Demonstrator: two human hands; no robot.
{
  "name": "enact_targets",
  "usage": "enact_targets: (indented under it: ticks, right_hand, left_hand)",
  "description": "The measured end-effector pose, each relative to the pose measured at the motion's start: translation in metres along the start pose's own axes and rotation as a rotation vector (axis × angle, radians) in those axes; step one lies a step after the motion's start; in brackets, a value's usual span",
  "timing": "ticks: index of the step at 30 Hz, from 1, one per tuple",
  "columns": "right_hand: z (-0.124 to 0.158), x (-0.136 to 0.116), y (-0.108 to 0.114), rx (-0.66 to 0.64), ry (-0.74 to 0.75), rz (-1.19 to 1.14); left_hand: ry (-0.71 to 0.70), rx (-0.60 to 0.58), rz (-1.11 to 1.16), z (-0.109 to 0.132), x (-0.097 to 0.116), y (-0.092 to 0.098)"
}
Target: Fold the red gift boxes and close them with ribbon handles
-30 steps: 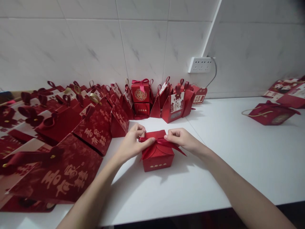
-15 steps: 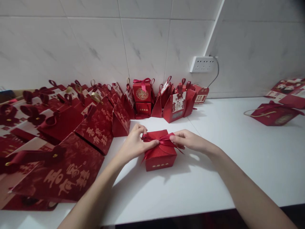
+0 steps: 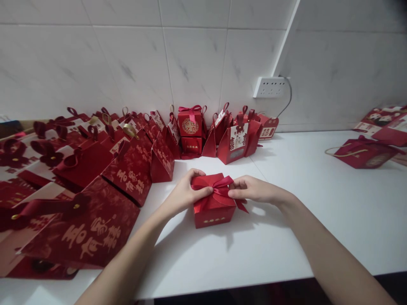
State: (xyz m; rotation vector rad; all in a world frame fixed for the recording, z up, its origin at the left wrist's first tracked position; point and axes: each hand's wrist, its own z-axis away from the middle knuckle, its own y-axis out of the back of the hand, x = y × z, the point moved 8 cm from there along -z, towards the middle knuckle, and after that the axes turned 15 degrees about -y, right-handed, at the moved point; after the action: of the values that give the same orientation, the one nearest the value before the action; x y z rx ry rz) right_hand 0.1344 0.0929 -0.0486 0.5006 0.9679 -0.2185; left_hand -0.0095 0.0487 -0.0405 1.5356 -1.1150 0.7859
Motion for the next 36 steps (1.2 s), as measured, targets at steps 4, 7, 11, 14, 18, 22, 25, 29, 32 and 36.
enact_targets:
  ticks: [4,7,11,14,18,22,25,29,32,36]
  right_hand:
    - [0.005,-0.001,-0.002,0.023,-0.031,0.003]
    - [0.011,-0.003,-0.013,-0.039,-0.078,-0.022]
    - [0.018,-0.004,-0.024,-0.116,-0.115,-0.046]
    - [0.027,-0.002,-0.028,-0.194,-0.165,-0.014]
    - [0.047,0.004,-0.051,-0.451,-0.282,0.096]
    - [0.041,-0.008,-0.082,-0.389,-0.206,-0.082]
    - [0.023,-0.009,-0.087,-0.032,-0.174,-0.170]
    - [0.013,-0.007,-0.099,0.009,-0.176,-0.213]
    - [0.013,-0.011,-0.102,-0.086,-0.128,-0.252]
    - [0.013,-0.014,-0.109,-0.190,-0.107,-0.265]
  left_hand:
    - [0.019,0.014,-0.005,0.001,0.001,0.000]
    - [0.029,0.018,-0.026,0.000,0.001,0.001]
    - [0.021,0.017,-0.040,-0.001,0.002,0.000]
    - [0.032,0.020,-0.023,-0.001,0.002,-0.001]
    - [0.056,0.020,0.009,0.001,0.002,-0.002]
    - [0.015,0.028,-0.026,0.000,0.005,-0.002]
    - [-0.023,0.040,-0.057,-0.001,0.006,-0.001]
    - [-0.006,0.034,-0.026,0.000,0.004,-0.003]
    - [0.013,0.036,0.051,-0.001,0.002,-0.005]
    - [0.081,0.055,0.116,-0.001,-0.004,-0.006]
